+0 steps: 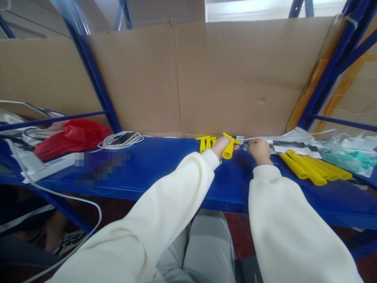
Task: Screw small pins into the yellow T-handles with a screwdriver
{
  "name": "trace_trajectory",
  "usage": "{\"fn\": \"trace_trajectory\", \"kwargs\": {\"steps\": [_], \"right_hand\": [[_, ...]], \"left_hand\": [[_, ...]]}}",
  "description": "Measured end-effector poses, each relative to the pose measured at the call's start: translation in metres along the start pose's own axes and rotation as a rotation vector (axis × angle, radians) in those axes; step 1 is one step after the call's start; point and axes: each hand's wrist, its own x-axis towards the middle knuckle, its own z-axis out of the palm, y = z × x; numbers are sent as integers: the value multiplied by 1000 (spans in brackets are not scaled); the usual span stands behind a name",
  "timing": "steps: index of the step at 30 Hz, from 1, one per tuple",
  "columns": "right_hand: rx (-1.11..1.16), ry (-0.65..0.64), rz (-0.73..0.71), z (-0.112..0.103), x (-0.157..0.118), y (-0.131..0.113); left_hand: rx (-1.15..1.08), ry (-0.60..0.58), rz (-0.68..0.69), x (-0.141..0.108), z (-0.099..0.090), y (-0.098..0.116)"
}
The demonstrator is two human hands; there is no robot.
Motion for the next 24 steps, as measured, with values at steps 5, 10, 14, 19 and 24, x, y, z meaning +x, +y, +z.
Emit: {"fn": "trace_trajectory", "kwargs": {"steps": [5,10,14,19,24], "right_hand": [[-33,-267,-247,12,5,-3],[-48,-389,-350,28,10,-1],[-77,-359,-385,40,16,6],[-85,-302,-368,47,23,15],[-116,-240,-318,51,28,26]], "left_hand": [[387,72,337,-22,-40,44],[730,145,623,-32,-103,76],[1062,170,815,-30,-149,82],[1381,215,974,-35,-177,74],[1639,182,947,-51,-178,67]]}}
